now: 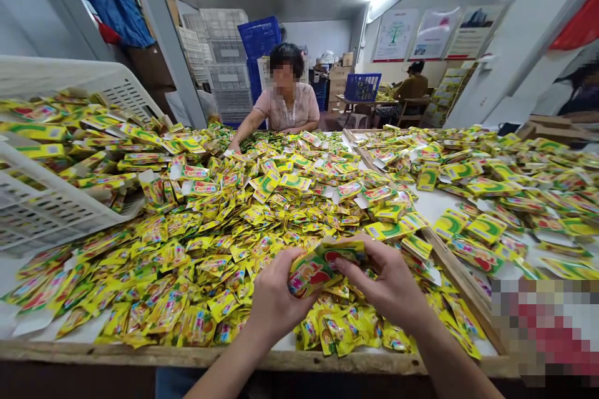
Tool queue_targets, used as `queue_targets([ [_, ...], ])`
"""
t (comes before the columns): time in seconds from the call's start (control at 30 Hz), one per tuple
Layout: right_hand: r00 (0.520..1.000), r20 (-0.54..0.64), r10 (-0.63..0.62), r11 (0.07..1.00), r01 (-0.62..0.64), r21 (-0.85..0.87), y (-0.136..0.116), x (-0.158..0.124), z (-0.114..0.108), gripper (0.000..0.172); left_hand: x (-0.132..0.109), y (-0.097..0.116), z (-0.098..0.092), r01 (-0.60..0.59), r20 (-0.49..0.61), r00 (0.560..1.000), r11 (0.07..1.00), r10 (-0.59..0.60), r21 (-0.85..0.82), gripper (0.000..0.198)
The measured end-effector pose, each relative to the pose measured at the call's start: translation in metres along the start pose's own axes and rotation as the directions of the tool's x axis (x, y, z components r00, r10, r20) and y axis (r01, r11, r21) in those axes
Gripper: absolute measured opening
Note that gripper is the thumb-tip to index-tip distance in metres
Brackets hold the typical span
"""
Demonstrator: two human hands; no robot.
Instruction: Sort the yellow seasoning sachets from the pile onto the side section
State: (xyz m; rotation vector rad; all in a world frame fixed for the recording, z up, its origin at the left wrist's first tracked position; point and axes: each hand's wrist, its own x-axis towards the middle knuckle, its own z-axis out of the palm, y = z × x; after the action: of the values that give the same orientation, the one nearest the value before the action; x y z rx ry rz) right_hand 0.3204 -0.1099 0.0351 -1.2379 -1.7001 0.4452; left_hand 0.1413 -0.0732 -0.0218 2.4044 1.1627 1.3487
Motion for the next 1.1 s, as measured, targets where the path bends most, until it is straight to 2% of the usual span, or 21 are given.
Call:
queue_targets([
  [0.1,0.988,0.128,0.082,0.997,-0.083,0.001,0.002,0.000,-0.006,0.012,-0.008,0.000,0.002,-0.094,-0.017,0.995,0.995,0.095,0.042,0.033],
  [0.17,0.982,0.133,0.130,0.990,-0.136,0.035,0.005,-0.001,-0.003,0.010,-0.012,0.000,0.003,-0.120,-0.002,0.993,0.990,0.121,0.078,0.034],
  [0.2,0.981,0.107,0.161,0.982,-0.170,0.087,0.006,-0.002,0.001,0.014,-0.013,0.001,0.004,-0.116,0.004,0.993,0.990,0.116,0.085,0.035],
  [0.27,0.976,-0.012,0.216,0.947,-0.206,0.247,0.010,-0.003,0.011,0.033,-0.015,0.002,0.005,-0.086,0.003,0.996,0.994,0.086,0.068,0.039],
  [0.33,0.954,-0.177,0.241,0.922,-0.169,0.348,0.013,-0.006,0.023,0.037,-0.016,0.004,0.004,-0.048,-0.010,0.999,0.998,0.049,0.037,0.044],
  [0.4,0.925,-0.331,0.188,0.952,-0.089,0.293,0.016,-0.010,0.033,0.027,-0.017,0.005,0.004,-0.012,-0.021,1.000,1.000,0.012,0.012,0.045],
  [0.47,0.910,-0.407,0.072,0.991,-0.018,0.135,0.017,-0.016,0.039,0.018,-0.018,0.005,0.003,0.021,-0.020,1.000,1.000,-0.021,-0.008,0.044],
  [0.53,0.933,-0.359,-0.026,1.000,0.023,-0.014,0.017,-0.022,0.041,0.013,-0.021,0.004,0.003,0.046,0.000,0.999,0.999,-0.046,-0.023,0.044],
  [0.6,0.973,-0.225,-0.047,0.995,0.026,-0.096,0.014,-0.026,0.041,0.010,-0.024,0.001,0.003,0.077,0.020,0.997,0.997,-0.077,-0.021,0.044],
  [0.7,0.999,-0.003,0.037,0.993,-0.037,-0.116,0.010,-0.029,0.042,0.017,-0.026,-0.003,0.004,0.086,0.065,0.994,0.996,-0.085,-0.014,0.042],
  [0.8,0.974,0.109,0.198,0.980,-0.195,-0.037,0.012,-0.026,0.046,0.020,-0.023,-0.002,0.004,0.046,0.150,0.988,0.998,-0.039,-0.043,0.040],
  [0.87,0.941,0.123,0.315,0.933,-0.330,0.140,0.016,-0.024,0.050,0.025,-0.018,-0.001,0.001,0.098,0.149,0.986,0.989,-0.081,-0.111,0.048],
  [0.93,0.904,0.108,0.414,0.830,-0.424,0.362,0.021,-0.023,0.053,0.028,-0.014,0.001,-0.001,0.231,0.130,0.970,0.950,-0.207,-0.211,0.055],
  [1.0,0.877,0.080,0.474,0.742,-0.447,0.500,0.023,-0.025,0.055,0.031,-0.014,0.005,0.000,0.387,0.186,0.921,0.859,-0.343,-0.334,0.051],
  [1.07,0.876,0.050,0.480,0.724,-0.428,0.541,0.022,-0.030,0.059,0.030,-0.020,0.010,0.006,0.501,0.280,0.865,0.729,-0.416,-0.466,0.043],
  [1.1,0.880,-0.004,0.476,0.737,-0.396,0.548,0.022,-0.034,0.060,0.029,-0.025,0.014,0.010,0.535,0.309,0.844,0.662,-0.438,-0.524,0.042],
])
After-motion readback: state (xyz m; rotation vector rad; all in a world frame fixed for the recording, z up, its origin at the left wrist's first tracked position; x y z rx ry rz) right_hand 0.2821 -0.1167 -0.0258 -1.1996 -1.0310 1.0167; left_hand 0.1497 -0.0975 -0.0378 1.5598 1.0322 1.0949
